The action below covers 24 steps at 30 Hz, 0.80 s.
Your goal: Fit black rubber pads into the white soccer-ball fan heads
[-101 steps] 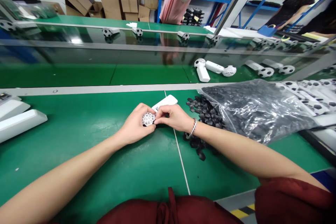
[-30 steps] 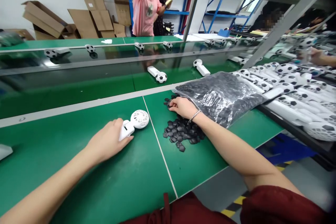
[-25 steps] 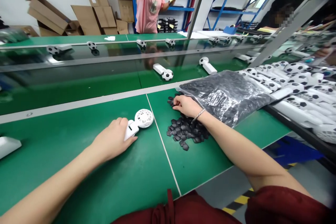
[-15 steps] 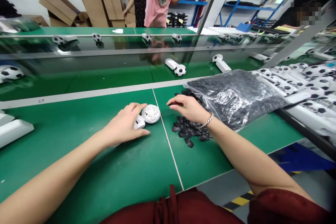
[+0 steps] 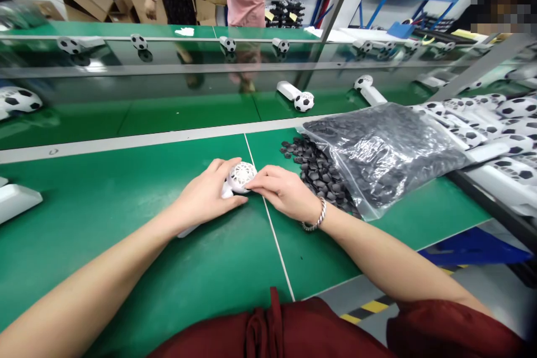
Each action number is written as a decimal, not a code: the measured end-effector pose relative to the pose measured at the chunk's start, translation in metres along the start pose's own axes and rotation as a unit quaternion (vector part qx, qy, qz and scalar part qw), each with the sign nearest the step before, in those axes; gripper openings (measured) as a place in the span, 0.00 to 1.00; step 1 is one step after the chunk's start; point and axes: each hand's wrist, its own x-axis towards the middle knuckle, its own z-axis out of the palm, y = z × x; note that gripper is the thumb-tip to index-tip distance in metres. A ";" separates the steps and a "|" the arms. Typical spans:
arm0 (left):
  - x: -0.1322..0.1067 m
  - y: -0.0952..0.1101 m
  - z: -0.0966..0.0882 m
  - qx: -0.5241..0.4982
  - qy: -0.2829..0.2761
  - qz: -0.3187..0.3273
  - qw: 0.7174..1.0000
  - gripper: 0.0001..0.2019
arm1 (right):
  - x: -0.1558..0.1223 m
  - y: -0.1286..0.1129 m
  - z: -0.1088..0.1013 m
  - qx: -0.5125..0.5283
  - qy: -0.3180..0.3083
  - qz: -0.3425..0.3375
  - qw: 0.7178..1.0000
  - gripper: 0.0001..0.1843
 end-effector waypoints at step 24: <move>0.003 0.000 0.006 0.052 0.042 0.009 0.998 0.28 | 0.011 0.023 0.004 0.113 -0.009 0.188 0.976 0.14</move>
